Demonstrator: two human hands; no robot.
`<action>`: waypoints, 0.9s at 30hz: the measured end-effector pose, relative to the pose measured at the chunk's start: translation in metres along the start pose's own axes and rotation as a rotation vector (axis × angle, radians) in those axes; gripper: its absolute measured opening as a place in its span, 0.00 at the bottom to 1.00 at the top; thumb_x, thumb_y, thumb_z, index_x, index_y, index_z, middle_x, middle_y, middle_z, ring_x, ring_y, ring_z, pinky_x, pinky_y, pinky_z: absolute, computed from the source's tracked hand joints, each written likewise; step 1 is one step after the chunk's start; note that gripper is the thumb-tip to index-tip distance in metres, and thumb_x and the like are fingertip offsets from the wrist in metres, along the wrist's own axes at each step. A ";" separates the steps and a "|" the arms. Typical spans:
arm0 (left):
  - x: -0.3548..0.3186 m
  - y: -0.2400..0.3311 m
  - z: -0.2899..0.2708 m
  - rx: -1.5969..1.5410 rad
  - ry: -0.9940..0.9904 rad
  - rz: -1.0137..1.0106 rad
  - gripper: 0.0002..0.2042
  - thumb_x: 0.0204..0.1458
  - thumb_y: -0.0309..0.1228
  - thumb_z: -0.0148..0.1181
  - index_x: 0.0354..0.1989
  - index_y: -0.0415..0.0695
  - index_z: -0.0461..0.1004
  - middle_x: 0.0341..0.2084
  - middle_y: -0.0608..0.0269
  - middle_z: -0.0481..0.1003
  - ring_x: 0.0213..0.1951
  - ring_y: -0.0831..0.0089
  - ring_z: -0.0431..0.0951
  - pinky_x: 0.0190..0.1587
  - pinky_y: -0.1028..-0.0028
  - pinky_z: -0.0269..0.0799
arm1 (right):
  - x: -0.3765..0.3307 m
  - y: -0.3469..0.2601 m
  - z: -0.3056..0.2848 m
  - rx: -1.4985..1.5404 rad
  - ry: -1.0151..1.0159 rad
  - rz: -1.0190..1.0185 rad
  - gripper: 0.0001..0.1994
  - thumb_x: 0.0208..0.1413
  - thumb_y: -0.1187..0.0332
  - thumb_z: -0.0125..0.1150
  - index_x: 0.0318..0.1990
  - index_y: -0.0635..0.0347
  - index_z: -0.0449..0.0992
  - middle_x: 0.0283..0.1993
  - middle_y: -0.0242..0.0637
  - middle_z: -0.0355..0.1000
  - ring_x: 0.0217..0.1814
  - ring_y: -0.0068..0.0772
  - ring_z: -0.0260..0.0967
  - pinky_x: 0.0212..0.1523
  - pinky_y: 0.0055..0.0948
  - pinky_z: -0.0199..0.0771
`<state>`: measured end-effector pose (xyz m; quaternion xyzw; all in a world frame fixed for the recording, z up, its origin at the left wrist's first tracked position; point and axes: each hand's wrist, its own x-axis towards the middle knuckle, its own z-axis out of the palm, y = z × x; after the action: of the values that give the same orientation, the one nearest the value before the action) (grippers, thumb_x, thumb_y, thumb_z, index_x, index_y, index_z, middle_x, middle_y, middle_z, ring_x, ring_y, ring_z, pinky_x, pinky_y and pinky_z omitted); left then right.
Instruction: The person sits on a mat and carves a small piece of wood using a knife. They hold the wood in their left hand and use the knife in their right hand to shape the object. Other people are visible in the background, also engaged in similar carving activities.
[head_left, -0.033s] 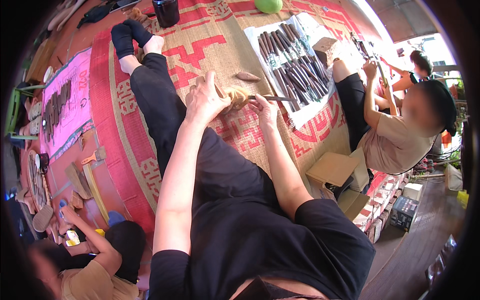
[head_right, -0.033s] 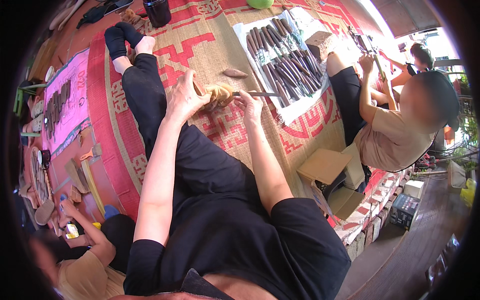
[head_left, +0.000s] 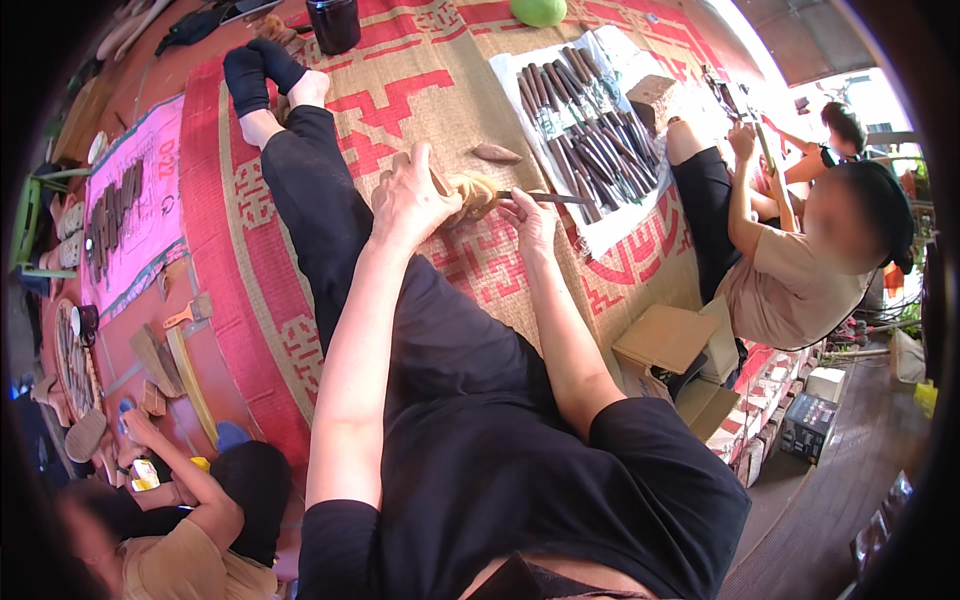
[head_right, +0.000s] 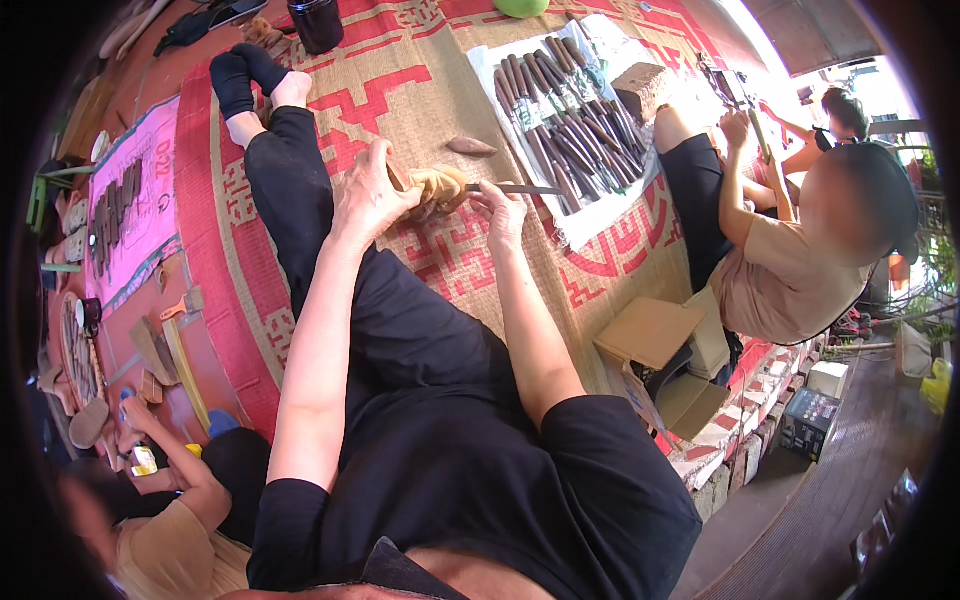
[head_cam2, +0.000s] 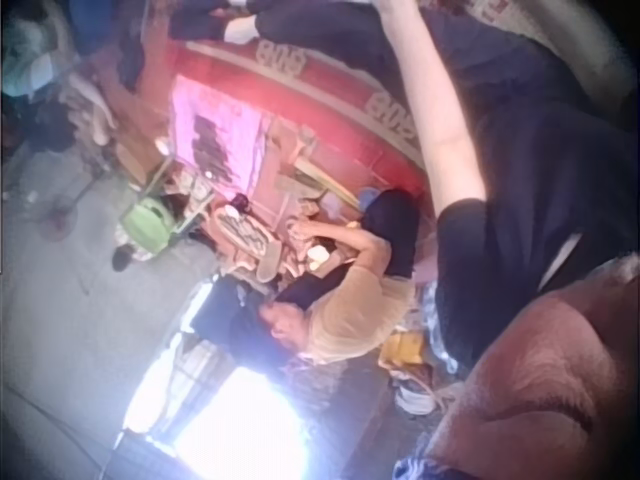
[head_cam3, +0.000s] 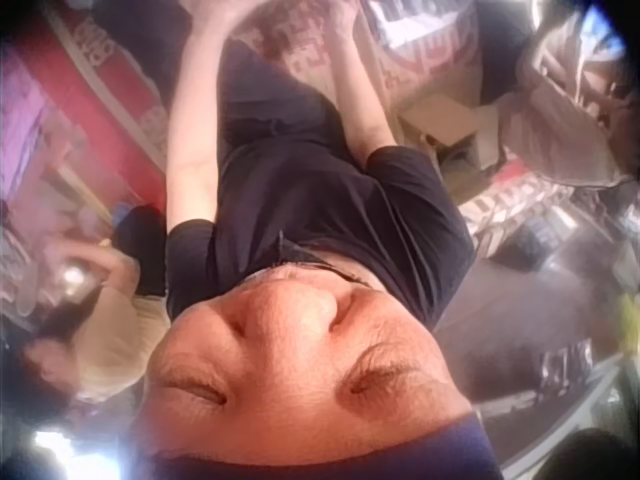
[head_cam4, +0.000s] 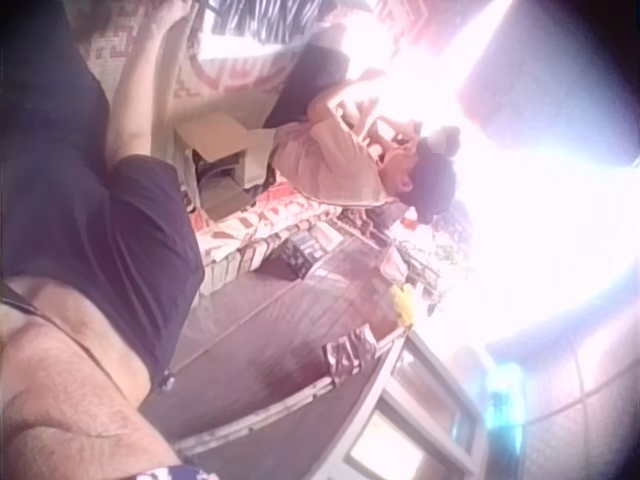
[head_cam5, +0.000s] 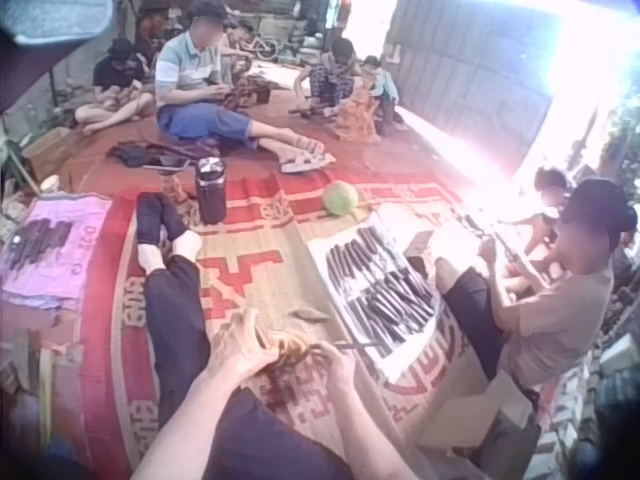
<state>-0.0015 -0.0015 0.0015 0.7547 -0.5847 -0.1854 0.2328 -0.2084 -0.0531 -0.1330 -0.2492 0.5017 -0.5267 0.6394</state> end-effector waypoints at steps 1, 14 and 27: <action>0.000 0.001 -0.001 0.004 -0.016 -0.013 0.31 0.40 0.40 0.67 0.51 0.44 0.61 0.43 0.45 0.72 0.45 0.49 0.76 0.46 0.57 0.73 | -0.002 0.000 0.002 0.010 -0.002 -0.011 0.07 0.52 0.73 0.64 0.33 0.61 0.71 0.31 0.38 0.75 0.31 0.32 0.77 0.31 0.27 0.80; 0.000 -0.002 0.002 0.022 0.012 0.004 0.31 0.40 0.41 0.67 0.51 0.45 0.61 0.43 0.45 0.72 0.44 0.48 0.76 0.45 0.56 0.73 | -0.006 0.002 0.009 -0.031 -0.009 -0.074 0.05 0.50 0.75 0.65 0.31 0.64 0.74 0.31 0.38 0.75 0.29 0.27 0.75 0.27 0.20 0.78; 0.000 -0.002 0.001 0.011 0.011 0.005 0.29 0.42 0.43 0.66 0.50 0.46 0.61 0.42 0.42 0.71 0.44 0.45 0.76 0.45 0.55 0.73 | 0.005 -0.003 0.001 0.068 0.164 -0.068 0.08 0.50 0.76 0.62 0.33 0.63 0.68 0.26 0.44 0.75 0.25 0.38 0.77 0.21 0.28 0.79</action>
<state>-0.0007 -0.0016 -0.0007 0.7555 -0.5863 -0.1773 0.2324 -0.2093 -0.0592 -0.1323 -0.2001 0.5255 -0.5836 0.5859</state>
